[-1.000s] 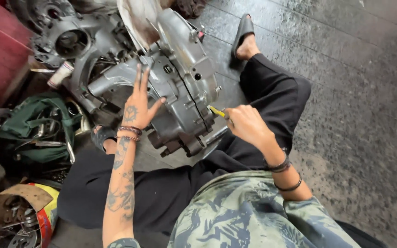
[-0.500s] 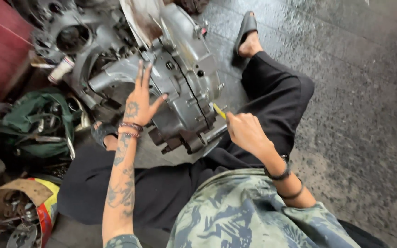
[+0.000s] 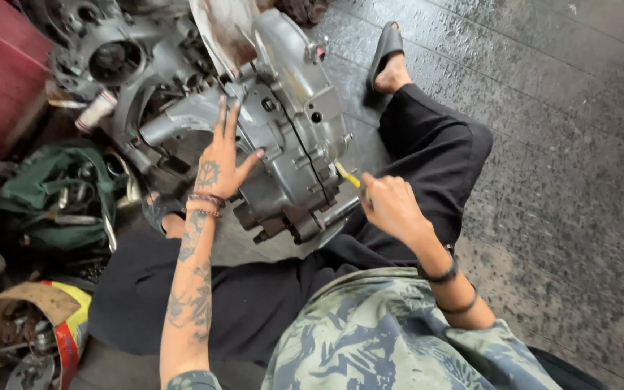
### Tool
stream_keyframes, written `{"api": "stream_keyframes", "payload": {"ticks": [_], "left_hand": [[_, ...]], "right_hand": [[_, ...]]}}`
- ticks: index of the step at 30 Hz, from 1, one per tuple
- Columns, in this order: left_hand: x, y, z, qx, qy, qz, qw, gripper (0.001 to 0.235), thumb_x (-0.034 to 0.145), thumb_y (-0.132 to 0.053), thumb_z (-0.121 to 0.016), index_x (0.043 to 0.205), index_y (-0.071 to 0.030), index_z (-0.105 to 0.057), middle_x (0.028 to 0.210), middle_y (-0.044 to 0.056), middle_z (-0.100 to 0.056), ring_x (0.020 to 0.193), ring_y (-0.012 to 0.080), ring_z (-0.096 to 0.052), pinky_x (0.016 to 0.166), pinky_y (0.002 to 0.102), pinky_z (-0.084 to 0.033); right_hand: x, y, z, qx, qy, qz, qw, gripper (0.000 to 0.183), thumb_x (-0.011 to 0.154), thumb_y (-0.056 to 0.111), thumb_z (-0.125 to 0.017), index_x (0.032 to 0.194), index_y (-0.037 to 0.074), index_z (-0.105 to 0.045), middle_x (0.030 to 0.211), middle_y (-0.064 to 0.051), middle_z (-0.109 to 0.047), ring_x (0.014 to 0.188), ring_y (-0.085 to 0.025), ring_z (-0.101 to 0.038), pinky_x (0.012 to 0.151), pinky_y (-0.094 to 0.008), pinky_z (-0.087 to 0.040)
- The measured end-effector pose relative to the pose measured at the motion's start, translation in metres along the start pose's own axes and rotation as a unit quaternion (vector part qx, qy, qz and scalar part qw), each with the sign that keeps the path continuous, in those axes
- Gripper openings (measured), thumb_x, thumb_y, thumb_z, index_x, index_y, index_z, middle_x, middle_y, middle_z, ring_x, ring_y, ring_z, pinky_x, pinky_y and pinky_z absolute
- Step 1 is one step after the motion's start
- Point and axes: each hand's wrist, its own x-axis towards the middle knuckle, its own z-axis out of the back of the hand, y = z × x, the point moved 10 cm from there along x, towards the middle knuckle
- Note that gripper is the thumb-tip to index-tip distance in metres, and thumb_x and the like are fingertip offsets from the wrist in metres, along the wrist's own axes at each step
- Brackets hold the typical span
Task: The person sits on the floor and scrubs a silver engine casing with a yellow brush. They hold the part steady with one hand while scrubbing various surfaces and crevices with the other.
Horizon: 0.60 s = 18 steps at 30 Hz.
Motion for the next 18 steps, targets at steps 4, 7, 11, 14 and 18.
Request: {"api": "stream_keyframes", "payload": {"ticks": [4, 7, 11, 14, 18], "left_hand": [[0.001, 0.0, 0.0, -0.007, -0.003, -0.001, 1.0, 0.088, 0.099, -0.04, -0.068, 0.165, -0.022, -0.013, 0.17, 0.013, -0.006, 0.122, 0.0572, -0.057, 0.098, 0.068, -0.053], [0.001, 0.003, -0.001, -0.009, 0.005, 0.009, 1.0, 0.088, 0.099, -0.042, -0.067, 0.165, -0.023, -0.012, 0.171, 0.012, -0.006, 0.121, 0.0563, -0.057, 0.097, 0.067, -0.053], [-0.002, 0.001, -0.002, -0.012, 0.006, 0.003, 1.0, 0.089, 0.099, -0.043, -0.068, 0.165, -0.023, -0.012, 0.17, 0.014, -0.006, 0.119, 0.0571, -0.058, 0.098, 0.068, -0.053], [0.005, 0.001, 0.003, -0.004, 0.005, 0.0, 1.0, 0.088, 0.098, -0.043, -0.067, 0.165, -0.022, -0.013, 0.17, 0.014, -0.006, 0.118, 0.0569, -0.059, 0.097, 0.067, -0.053], [0.0, 0.0, 0.0, -0.01, 0.005, 0.002, 1.0, 0.086, 0.1, -0.042, -0.065, 0.165, -0.022, -0.013, 0.171, 0.012, -0.005, 0.121, 0.055, -0.058, 0.097, 0.066, -0.054]], "right_hand": [[0.0, 0.004, 0.002, -0.005, -0.011, 0.015, 1.0, 0.03, 0.083, 0.016, -0.07, 0.11, 0.003, -0.069, 0.069, -0.016, -0.069, 0.064, -0.044, -0.071, 0.058, -0.054, -0.06], [-0.012, 0.018, 0.0, -0.008, 0.02, 0.039, 0.999, 0.025, 0.082, 0.008, -0.064, 0.105, 0.001, -0.069, 0.067, -0.015, -0.069, 0.064, -0.045, -0.071, 0.057, -0.051, -0.061], [-0.02, 0.015, 0.006, -0.024, 0.006, 0.034, 0.999, 0.023, 0.083, 0.013, -0.065, 0.105, 0.006, -0.066, 0.067, -0.014, -0.069, 0.063, -0.044, -0.072, 0.057, -0.052, -0.06], [-0.01, 0.009, 0.006, -0.04, 0.009, 0.032, 0.999, 0.02, 0.081, 0.013, -0.067, 0.1, 0.008, -0.067, 0.065, -0.012, -0.069, 0.063, -0.042, -0.072, 0.056, -0.049, -0.06], [-0.017, 0.013, 0.025, -0.013, 0.045, 0.02, 0.999, 0.013, 0.083, 0.012, -0.067, 0.093, 0.004, -0.07, 0.066, -0.017, -0.071, 0.065, -0.045, -0.073, 0.058, -0.052, -0.061]]}}
